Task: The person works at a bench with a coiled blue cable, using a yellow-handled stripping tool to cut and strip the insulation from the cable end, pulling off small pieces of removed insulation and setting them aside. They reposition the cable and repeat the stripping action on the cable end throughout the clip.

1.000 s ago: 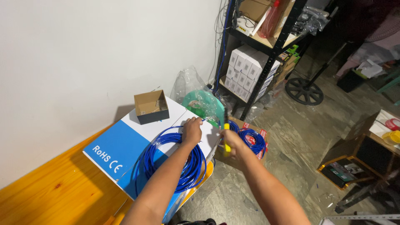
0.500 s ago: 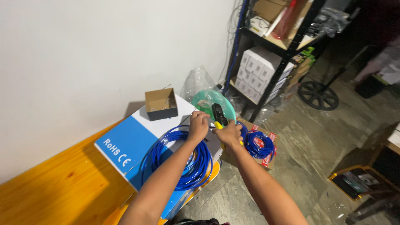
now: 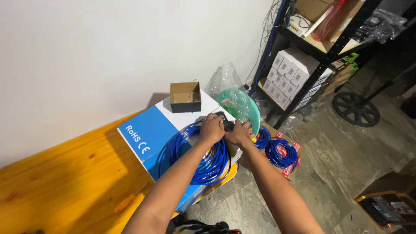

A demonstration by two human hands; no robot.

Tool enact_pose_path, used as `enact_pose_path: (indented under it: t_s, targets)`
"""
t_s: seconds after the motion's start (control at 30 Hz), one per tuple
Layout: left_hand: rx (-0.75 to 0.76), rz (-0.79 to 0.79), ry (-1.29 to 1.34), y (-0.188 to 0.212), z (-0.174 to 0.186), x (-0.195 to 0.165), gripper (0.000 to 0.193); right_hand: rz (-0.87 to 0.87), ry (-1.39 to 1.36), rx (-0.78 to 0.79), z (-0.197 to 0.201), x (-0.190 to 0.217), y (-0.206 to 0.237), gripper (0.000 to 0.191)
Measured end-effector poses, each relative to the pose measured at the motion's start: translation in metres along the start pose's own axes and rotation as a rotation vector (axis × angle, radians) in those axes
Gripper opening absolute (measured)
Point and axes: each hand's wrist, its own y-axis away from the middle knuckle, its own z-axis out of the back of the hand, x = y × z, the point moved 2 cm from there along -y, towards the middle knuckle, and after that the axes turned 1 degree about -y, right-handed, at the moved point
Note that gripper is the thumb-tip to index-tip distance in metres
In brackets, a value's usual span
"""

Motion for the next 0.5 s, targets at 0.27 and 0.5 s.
enact_pose_path:
  t_s: [0.27,0.5]
  targets:
    - [-0.066,-0.064,-0.044,0.023,0.007,-0.004,0.016,0.17,0.061,-0.124,0.014,0.014,0.025,0.069]
    - [-0.124,-0.078,-0.102,0.018,0.028,-0.007,0.017,0.465,-0.069,-0.353,0.023,0.037,0.054,0.038]
